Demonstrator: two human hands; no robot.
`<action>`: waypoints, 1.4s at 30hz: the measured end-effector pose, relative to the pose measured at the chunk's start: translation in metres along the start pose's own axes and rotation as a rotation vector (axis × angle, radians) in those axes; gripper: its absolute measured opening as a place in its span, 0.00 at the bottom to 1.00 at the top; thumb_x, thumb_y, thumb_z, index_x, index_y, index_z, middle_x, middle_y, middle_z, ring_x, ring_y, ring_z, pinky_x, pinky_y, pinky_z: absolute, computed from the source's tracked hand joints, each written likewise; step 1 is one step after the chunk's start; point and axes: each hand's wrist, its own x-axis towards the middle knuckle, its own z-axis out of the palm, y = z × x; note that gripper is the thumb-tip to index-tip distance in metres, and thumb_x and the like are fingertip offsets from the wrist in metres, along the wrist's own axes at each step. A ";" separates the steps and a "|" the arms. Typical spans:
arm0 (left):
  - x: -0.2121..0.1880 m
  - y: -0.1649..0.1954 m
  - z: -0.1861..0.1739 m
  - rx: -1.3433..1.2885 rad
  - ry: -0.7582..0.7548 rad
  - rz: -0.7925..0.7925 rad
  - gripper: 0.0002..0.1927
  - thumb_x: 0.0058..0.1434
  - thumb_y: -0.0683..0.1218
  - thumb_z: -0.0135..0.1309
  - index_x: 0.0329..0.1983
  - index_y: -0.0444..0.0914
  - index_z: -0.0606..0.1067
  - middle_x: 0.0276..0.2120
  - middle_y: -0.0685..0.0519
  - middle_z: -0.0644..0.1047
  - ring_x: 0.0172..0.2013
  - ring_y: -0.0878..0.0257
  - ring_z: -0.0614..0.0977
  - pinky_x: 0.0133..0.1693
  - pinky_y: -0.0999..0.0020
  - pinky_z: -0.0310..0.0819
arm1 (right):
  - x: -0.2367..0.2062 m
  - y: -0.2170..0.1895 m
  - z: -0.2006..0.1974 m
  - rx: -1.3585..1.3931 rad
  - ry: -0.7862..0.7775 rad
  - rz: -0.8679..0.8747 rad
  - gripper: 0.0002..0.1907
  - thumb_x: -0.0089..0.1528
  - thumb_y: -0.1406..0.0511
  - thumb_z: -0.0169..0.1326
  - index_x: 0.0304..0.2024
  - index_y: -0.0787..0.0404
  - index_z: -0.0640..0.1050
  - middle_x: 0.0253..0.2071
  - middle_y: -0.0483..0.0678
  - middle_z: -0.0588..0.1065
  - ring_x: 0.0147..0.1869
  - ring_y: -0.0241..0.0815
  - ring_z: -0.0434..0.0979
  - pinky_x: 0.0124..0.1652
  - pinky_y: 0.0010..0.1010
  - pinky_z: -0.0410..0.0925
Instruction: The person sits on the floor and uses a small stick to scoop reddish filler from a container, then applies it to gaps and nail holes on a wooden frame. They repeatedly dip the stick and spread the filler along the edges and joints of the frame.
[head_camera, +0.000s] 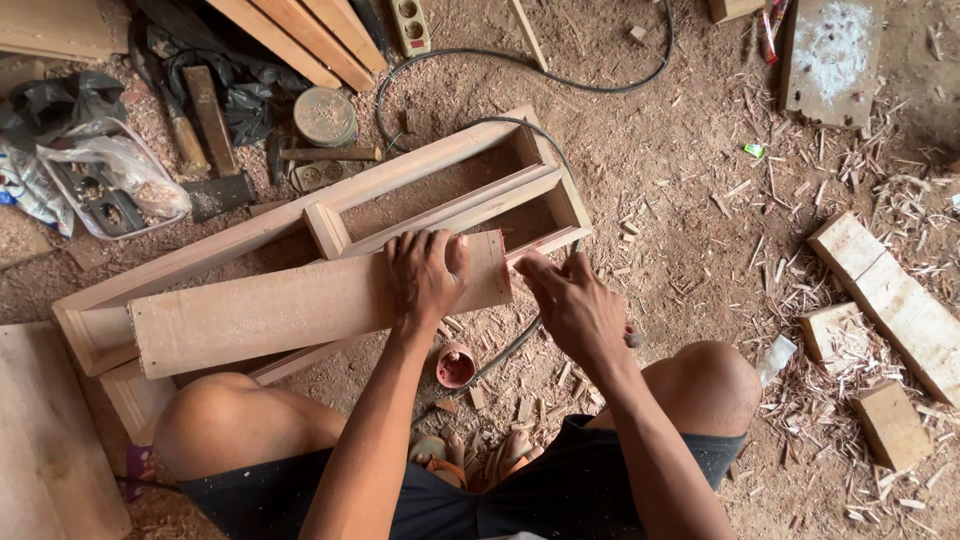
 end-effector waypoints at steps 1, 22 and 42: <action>-0.001 0.002 -0.001 0.004 0.017 0.008 0.18 0.68 0.57 0.44 0.42 0.42 0.78 0.37 0.48 0.81 0.43 0.53 0.79 0.57 0.46 0.59 | 0.000 0.001 0.007 -0.005 0.017 -0.001 0.16 0.70 0.51 0.42 0.57 0.35 0.77 0.36 0.49 0.70 0.24 0.38 0.67 0.16 0.21 0.57; -0.001 -0.002 0.005 0.024 0.017 -0.008 0.19 0.67 0.59 0.43 0.43 0.43 0.78 0.43 0.45 0.81 0.49 0.48 0.79 0.61 0.42 0.56 | 0.014 -0.016 0.017 0.071 -0.091 0.043 0.17 0.72 0.67 0.41 0.55 0.45 0.78 0.39 0.53 0.70 0.21 0.37 0.65 0.12 0.24 0.64; -0.008 -0.010 0.007 0.007 -0.009 -0.020 0.22 0.69 0.60 0.40 0.48 0.43 0.78 0.44 0.46 0.80 0.51 0.49 0.78 0.63 0.42 0.54 | 0.012 -0.017 0.035 0.027 0.050 -0.113 0.22 0.65 0.75 0.46 0.55 0.47 0.79 0.43 0.53 0.70 0.27 0.38 0.68 0.14 0.21 0.64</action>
